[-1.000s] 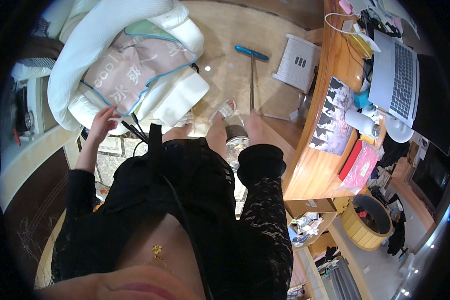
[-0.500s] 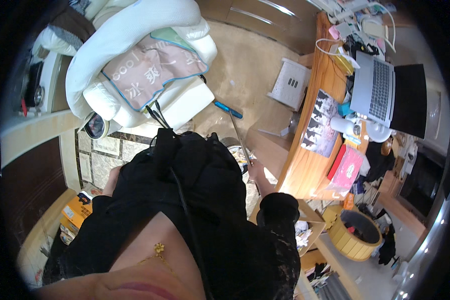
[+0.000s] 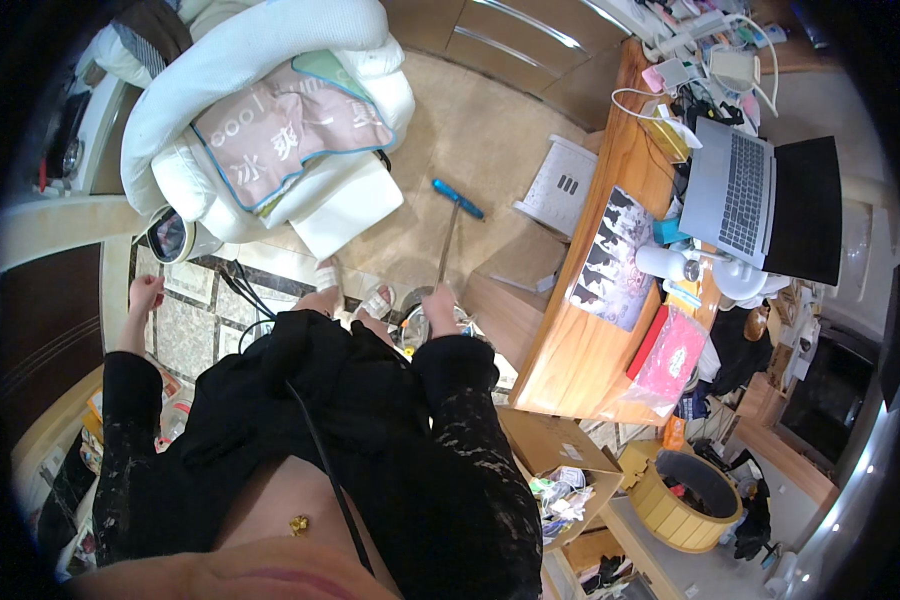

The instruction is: The person sweeps a tiled floor with a broom and dustpan, gathering debris into the dustpan and emptying it into a nearby bin. The person also picks up a small piece of debris by hand and places it into the dustpan.

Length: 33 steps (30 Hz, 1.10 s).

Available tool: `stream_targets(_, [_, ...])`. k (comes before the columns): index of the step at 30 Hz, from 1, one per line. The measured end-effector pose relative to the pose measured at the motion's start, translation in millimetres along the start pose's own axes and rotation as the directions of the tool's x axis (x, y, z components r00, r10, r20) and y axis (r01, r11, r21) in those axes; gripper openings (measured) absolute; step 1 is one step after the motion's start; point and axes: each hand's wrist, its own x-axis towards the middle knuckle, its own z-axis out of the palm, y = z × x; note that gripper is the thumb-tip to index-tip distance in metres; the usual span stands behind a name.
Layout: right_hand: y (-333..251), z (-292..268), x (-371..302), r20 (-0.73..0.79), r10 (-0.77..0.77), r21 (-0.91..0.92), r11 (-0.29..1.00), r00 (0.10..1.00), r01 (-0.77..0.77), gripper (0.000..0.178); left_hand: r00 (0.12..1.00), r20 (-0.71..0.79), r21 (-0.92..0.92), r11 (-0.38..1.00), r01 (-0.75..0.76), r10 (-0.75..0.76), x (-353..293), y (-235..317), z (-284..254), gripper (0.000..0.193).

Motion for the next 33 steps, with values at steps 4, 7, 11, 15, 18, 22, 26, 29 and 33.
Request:
stream_targets(4, [9, 23, -67, 0.062, 0.01, 0.027, 1.0, 0.998, -0.012, 0.037, 0.993, -0.108, 0.028, 0.998, -0.049, 0.051, 65, 13, 3, 0.029])
stream_targets(7, [11, 24, -98, 0.154, 0.025, 0.194, 0.979, 0.988, -0.055, 0.042, 0.992, -0.124, 0.131, 0.991, -0.016, 0.032, 144, 7, 7, 0.053])
stream_targets(11, [-6, 41, -119, 0.127, 0.117, 0.152, 0.979, 0.985, -0.136, 0.041, 0.981, -0.169, -0.075, 0.991, -0.111, 0.097, 231, 2, 32, 0.067])
stream_targets(15, [-22, 69, -129, 0.093, 0.164, -0.033, 0.986, 0.982, -0.162, 0.048, 0.992, 0.018, -0.542, 0.835, -0.095, 0.125, 237, 17, 77, 0.078])
stream_targets(18, [-32, 82, -135, 0.085, 0.135, -0.004, 0.991, 0.987, -0.135, 0.051, 0.975, -0.214, -0.513, 0.842, -0.168, 0.064, 228, 32, 101, 0.076])
stream_targets(22, [-44, 85, -141, 0.13, 0.199, -0.086, 0.978, 0.971, -0.189, 0.052, 0.95, -0.305, -0.51, 0.831, -0.222, 0.067, 215, 30, 117, 0.079])
stream_targets(26, [-42, 89, -155, 0.101, 0.213, -0.093, 0.975, 0.972, -0.204, 0.046, 0.92, -0.391, -0.402, 0.895, -0.192, 0.022, 184, 33, 156, 0.082])
stream_targets(29, [-28, 97, -168, 0.125, 0.212, -0.079, 0.976, 0.969, -0.203, 0.043, 0.951, -0.31, -0.461, 0.872, -0.164, 0.015, 141, 48, 184, 0.083])
stream_targets(33, [-13, 109, -177, 0.128, 0.1, 0.101, 0.988, 0.987, -0.113, 0.047, 0.986, -0.167, -0.441, 0.893, -0.092, 0.019, 87, 78, 214, 0.09])
